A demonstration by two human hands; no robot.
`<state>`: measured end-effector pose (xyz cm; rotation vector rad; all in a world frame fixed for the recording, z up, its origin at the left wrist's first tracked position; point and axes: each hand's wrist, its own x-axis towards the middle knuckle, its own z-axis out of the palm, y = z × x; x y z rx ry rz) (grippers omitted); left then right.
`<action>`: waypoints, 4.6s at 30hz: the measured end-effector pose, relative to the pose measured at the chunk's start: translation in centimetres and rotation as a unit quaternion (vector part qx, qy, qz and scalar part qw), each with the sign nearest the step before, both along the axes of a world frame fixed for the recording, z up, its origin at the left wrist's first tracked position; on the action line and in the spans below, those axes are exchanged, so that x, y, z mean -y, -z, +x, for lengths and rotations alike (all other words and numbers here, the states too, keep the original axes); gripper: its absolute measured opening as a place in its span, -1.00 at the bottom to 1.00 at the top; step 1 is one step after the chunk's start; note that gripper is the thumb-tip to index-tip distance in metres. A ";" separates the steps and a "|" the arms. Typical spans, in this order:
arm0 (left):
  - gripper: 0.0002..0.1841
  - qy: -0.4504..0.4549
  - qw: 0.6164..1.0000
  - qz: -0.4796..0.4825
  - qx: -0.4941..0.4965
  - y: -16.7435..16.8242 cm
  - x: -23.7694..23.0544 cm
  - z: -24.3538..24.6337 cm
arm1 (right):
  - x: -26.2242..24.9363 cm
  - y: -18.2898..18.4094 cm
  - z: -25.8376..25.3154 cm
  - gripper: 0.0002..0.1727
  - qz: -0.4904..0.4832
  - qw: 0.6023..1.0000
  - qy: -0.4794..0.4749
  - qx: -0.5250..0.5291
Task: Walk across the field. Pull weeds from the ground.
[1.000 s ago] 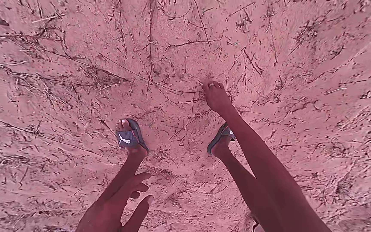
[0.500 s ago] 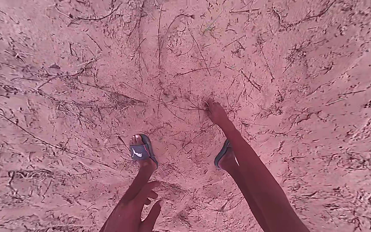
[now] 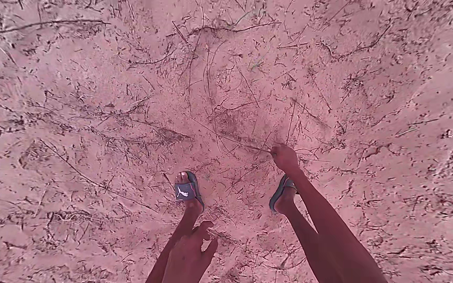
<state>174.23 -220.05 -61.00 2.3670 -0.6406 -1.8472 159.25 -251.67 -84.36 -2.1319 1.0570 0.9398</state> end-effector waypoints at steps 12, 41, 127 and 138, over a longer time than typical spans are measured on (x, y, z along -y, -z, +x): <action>-0.54 0.033 0.992 0.110 -0.049 1.4 0.8 -0.8 | -1.5 -8.7 2.1 -0.61 0.026 0.997 -0.055 -0.050; -0.60 -0.018 0.998 0.056 -0.021 1.1 0.0 -0.1 | -16.5 -15.5 -0.3 -0.58 0.023 0.939 0.330 0.095; -0.71 -0.705 0.703 -0.093 -0.031 26.8 13.6 -23.8 | -10.8 5.6 -18.8 -0.62 0.100 0.990 -0.075 0.062; -0.63 -0.754 0.651 -0.041 -0.079 26.9 12.5 -23.4 | -15.3 6.8 -19.5 -0.72 0.053 0.974 0.097 0.200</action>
